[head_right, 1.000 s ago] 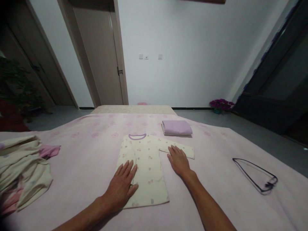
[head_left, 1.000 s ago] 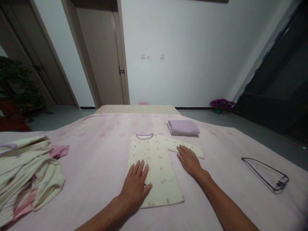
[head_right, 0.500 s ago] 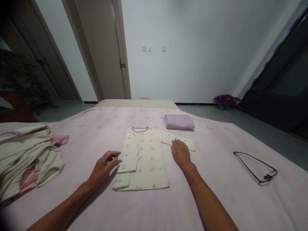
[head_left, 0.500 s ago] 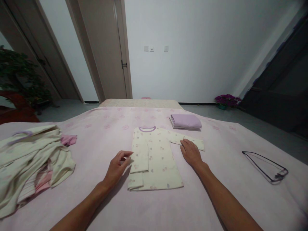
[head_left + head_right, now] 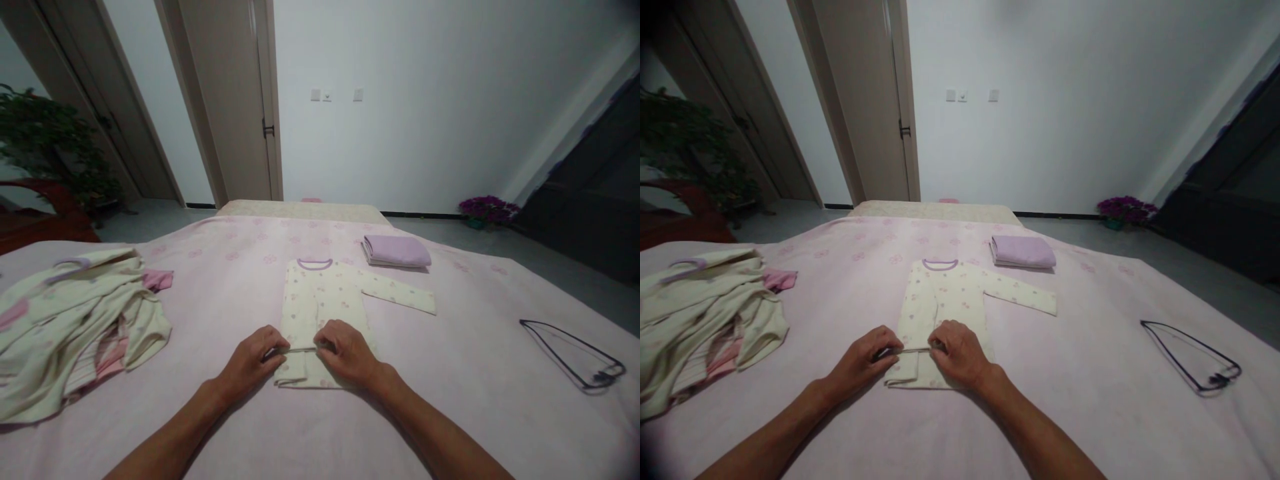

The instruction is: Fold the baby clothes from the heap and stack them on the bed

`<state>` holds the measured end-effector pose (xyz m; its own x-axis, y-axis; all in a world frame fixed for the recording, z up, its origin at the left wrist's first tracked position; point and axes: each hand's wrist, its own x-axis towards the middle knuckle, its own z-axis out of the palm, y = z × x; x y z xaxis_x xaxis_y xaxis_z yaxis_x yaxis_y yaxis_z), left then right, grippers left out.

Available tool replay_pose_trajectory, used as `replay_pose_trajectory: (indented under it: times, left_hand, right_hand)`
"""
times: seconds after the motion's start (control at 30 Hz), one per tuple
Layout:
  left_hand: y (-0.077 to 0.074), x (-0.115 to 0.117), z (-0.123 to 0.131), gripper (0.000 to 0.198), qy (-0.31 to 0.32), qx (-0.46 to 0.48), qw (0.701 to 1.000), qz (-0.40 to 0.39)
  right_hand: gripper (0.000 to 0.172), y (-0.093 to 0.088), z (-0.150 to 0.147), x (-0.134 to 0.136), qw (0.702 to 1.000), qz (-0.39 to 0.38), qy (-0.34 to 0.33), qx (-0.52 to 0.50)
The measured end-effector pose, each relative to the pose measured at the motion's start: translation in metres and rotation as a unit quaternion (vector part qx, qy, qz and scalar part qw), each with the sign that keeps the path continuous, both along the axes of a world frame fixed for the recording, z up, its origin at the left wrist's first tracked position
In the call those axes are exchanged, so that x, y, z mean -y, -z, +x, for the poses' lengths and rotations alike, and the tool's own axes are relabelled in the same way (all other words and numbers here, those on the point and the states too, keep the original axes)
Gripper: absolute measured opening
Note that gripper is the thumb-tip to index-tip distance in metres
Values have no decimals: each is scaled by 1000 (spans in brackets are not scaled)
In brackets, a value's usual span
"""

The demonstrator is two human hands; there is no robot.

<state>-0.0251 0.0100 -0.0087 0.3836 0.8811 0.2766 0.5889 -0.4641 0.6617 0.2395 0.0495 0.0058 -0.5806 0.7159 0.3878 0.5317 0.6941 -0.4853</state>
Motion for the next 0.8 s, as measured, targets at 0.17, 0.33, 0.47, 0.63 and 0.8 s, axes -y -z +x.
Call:
replay_pose_trajectory:
  times: [0.17, 0.33, 0.47, 0.63, 0.8]
  left_hand:
    - [0, 1, 1, 13, -12, -6, 1000, 1]
    - [-3, 2, 3, 10, -17, -21, 1000, 11]
    - [-6, 2, 3, 11, -9, -29, 999, 15]
    - [-8, 3, 1, 10, -6, -11, 1000, -3]
    - [-15, 9, -7, 8, 1, -2, 996, -90]
  right_hand:
    - [14, 7, 0, 1, 1000, 18, 7, 17]
    - [4, 6, 0, 2, 996, 52, -16, 66]
    - [10, 3, -1, 4, 988, 96, -30, 117]
    - [12, 2, 1, 6, 983, 114, -41, 140]
    - [11, -1, -2, 13, 983, 105, -80, 125]
